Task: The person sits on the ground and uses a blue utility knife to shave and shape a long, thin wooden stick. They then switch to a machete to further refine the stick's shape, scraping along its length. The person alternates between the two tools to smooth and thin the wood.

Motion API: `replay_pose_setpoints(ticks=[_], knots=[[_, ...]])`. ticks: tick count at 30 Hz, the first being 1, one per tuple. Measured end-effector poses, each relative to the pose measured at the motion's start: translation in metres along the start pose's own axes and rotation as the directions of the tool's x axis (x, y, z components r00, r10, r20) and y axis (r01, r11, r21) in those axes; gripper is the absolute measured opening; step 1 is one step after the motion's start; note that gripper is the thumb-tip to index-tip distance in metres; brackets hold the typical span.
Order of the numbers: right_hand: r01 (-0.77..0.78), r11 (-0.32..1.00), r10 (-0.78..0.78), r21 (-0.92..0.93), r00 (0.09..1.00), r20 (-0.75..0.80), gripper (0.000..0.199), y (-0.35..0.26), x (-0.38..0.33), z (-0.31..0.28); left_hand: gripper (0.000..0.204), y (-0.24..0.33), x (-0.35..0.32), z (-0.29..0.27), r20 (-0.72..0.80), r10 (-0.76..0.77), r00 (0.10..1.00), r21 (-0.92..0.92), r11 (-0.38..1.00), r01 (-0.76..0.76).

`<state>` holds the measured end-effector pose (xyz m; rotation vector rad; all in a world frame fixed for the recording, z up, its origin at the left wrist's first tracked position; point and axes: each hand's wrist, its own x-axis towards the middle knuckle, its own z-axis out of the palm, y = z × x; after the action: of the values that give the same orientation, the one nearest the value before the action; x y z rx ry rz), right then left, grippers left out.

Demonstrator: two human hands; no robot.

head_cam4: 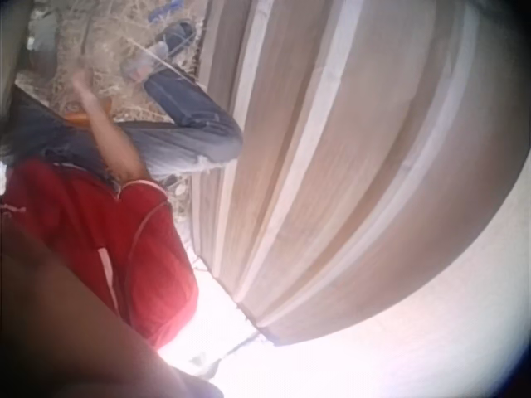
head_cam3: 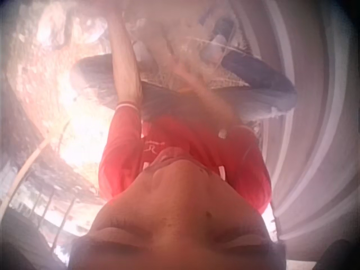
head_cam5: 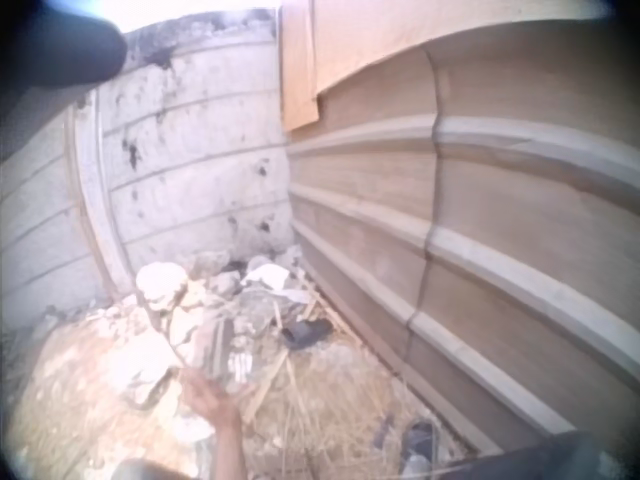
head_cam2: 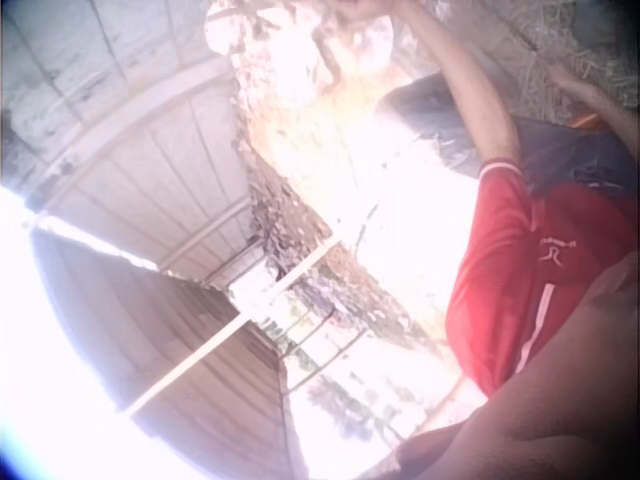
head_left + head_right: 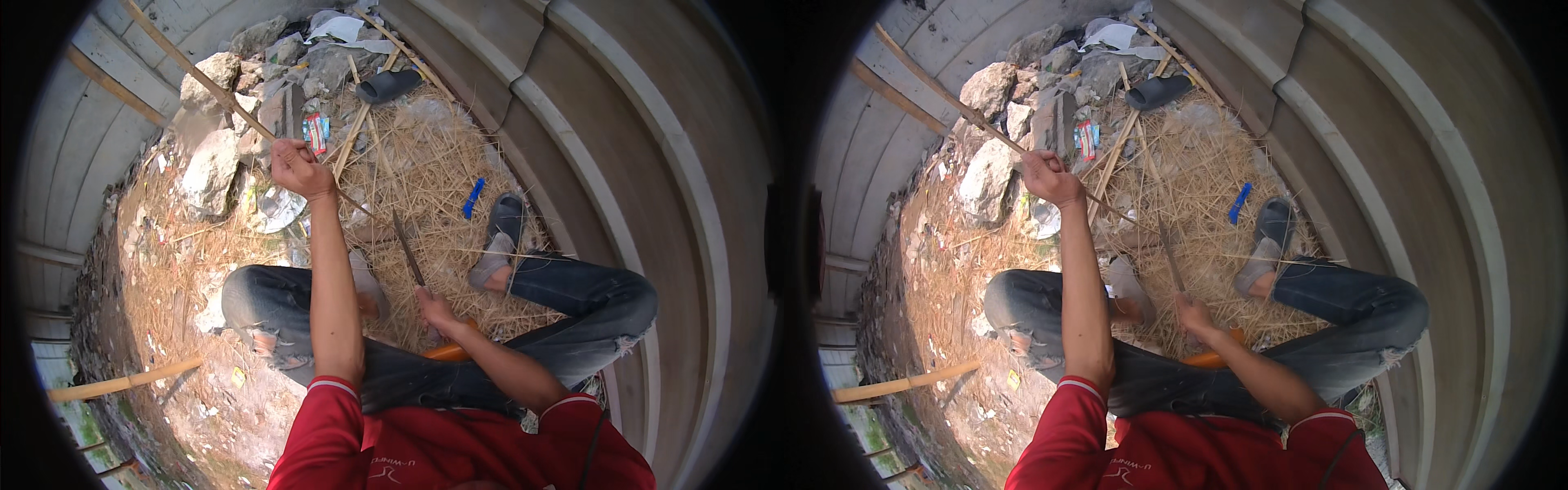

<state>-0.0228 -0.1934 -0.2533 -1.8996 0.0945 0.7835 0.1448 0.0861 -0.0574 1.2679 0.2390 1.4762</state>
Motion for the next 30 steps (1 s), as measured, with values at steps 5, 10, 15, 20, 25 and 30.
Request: replay_pose_setpoints(ticks=[5, 10, 15, 20, 25, 30], knots=[[-0.087, 0.994, 0.084, 0.069, 0.995, 0.044, 0.053, -0.037, -0.010, -0.011, 0.045, 0.002, -0.003, -0.003, -0.040, -0.062, 0.997, -0.139, 0.989, 0.056], [0.423, 0.906, -0.419, -0.006, 0.896, -0.149, 0.061, -0.052, -0.040, -0.012, 0.043, -0.003, -0.001, 0.003, -0.070, -0.009, 0.997, -0.016, 1.000, 0.008], [-0.384, 0.921, 0.371, 0.067, 0.916, 0.153, 0.054, -0.035, -0.035, -0.018, 0.046, 0.003, 0.000, 0.010, -0.059, -0.010, 0.998, -0.023, 1.000, 0.008], [0.055, 0.997, -0.056, 0.057, 0.998, 0.018, 0.057, -0.030, -0.037, -0.010, 0.045, 0.002, -0.001, 0.005, -0.076, -0.012, 0.997, -0.023, 1.000, 0.010], [-0.438, 0.886, 0.409, 0.152, 0.893, 0.190, 0.051, -0.011, -0.027, -0.010, 0.044, 0.003, -0.004, 0.010, -0.077, -0.024, 0.997, -0.020, 1.000, 0.022], [-0.074, 0.989, 0.065, 0.128, 0.995, 0.073, 0.050, -0.021, -0.043, -0.006, 0.043, -0.001, -0.003, 0.006, -0.075, -0.034, 0.997, -0.087, 0.996, 0.027]])
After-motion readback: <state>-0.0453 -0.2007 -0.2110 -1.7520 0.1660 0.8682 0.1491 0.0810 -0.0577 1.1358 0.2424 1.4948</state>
